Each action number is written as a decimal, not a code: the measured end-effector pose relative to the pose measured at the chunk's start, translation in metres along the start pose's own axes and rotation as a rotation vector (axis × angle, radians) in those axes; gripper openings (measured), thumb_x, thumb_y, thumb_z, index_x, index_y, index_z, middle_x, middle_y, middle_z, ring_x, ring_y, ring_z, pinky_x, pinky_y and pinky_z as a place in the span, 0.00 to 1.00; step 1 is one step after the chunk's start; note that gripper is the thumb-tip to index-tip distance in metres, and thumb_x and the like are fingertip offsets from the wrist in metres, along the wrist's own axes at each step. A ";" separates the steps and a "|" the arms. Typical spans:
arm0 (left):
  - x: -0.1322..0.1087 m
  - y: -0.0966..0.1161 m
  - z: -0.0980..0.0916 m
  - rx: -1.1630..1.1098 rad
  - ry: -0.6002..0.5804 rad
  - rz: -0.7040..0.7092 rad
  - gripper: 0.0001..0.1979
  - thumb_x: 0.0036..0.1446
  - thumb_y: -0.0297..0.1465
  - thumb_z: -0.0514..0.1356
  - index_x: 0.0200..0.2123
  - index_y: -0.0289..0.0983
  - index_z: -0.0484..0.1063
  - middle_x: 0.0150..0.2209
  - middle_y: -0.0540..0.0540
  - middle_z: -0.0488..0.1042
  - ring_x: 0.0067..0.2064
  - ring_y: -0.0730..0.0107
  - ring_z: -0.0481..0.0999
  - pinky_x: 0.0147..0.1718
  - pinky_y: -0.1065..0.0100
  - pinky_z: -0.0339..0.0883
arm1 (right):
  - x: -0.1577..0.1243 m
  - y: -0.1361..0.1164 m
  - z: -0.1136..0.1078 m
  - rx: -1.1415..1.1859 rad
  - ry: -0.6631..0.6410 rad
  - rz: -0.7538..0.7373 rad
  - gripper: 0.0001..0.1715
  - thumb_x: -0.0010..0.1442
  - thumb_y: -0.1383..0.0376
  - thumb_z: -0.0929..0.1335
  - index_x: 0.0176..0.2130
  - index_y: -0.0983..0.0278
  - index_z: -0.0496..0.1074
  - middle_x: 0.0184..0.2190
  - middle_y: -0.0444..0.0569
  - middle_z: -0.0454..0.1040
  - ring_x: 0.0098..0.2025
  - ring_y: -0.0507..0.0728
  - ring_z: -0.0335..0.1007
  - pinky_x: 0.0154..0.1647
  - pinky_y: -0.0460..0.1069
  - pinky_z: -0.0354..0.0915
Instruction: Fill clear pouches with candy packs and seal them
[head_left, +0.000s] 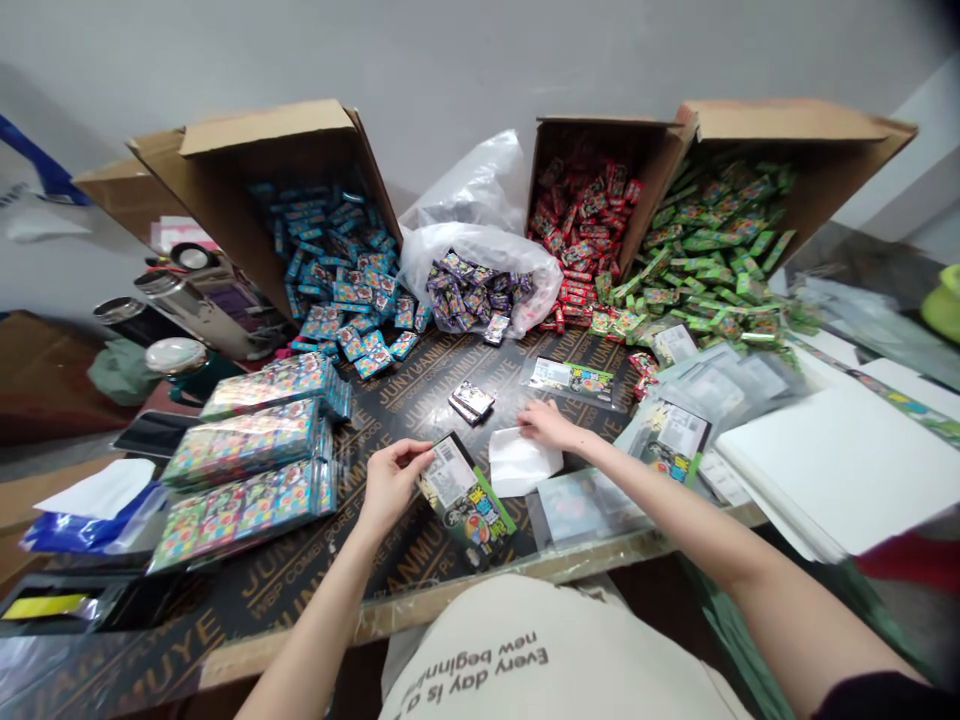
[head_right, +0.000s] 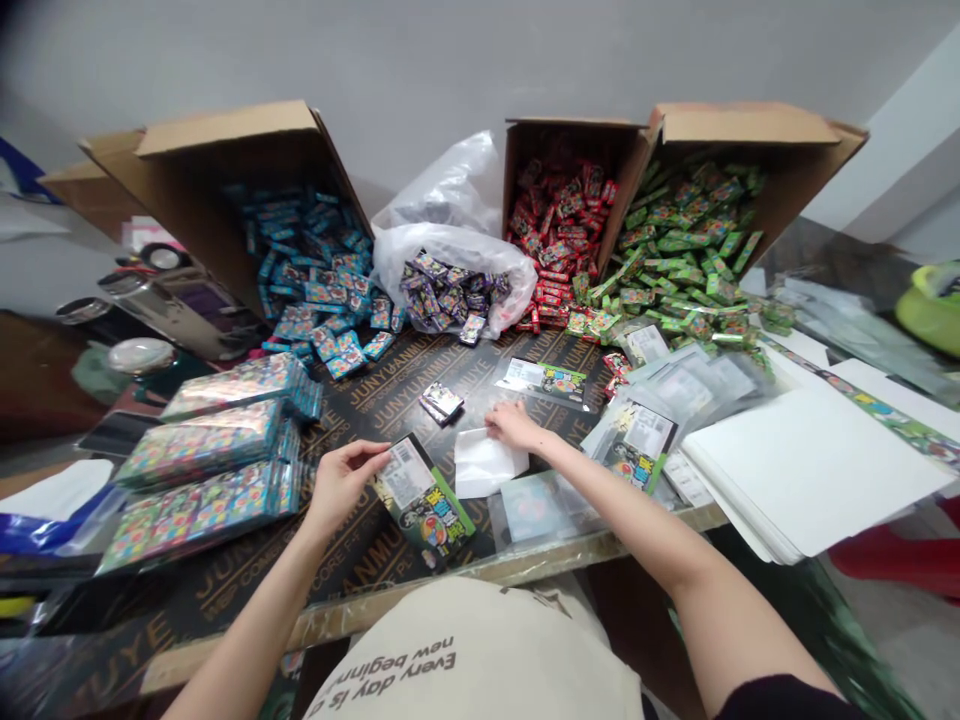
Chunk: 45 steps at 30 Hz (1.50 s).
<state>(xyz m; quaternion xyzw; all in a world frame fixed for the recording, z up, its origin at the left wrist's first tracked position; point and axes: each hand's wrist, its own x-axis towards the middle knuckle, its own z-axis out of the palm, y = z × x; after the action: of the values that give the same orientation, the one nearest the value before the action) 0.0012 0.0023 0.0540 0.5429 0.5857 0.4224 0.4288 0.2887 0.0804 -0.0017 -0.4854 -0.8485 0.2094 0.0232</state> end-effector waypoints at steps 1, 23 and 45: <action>0.000 0.000 0.001 0.003 -0.006 0.004 0.10 0.42 0.34 0.64 0.29 0.34 0.76 0.28 0.46 0.77 0.29 0.68 0.74 0.30 0.70 0.66 | 0.001 0.001 -0.002 0.000 -0.014 -0.020 0.07 0.54 0.65 0.63 0.33 0.65 0.69 0.37 0.53 0.69 0.43 0.59 0.60 0.40 0.51 0.48; 0.005 -0.021 -0.017 0.054 0.027 -0.004 0.12 0.44 0.36 0.63 0.32 0.35 0.75 0.28 0.47 0.76 0.29 0.68 0.73 0.31 0.70 0.66 | -0.021 0.003 -0.018 0.140 0.097 0.013 0.21 0.53 0.63 0.65 0.47 0.62 0.65 0.42 0.52 0.68 0.44 0.59 0.63 0.44 0.51 0.54; 0.063 0.009 0.159 0.573 -0.605 0.483 0.18 0.44 0.37 0.64 0.40 0.39 0.71 0.60 0.40 0.55 0.57 0.49 0.59 0.54 0.49 0.50 | -0.086 0.005 0.016 0.408 0.287 0.261 0.14 0.49 0.56 0.68 0.33 0.63 0.68 0.24 0.44 0.70 0.26 0.52 0.64 0.30 0.46 0.57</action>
<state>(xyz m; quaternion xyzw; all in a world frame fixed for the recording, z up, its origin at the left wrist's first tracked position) 0.1533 0.0705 0.0162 0.8582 0.3848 0.1545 0.3026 0.3347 0.0060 -0.0039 -0.6005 -0.7072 0.3061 0.2134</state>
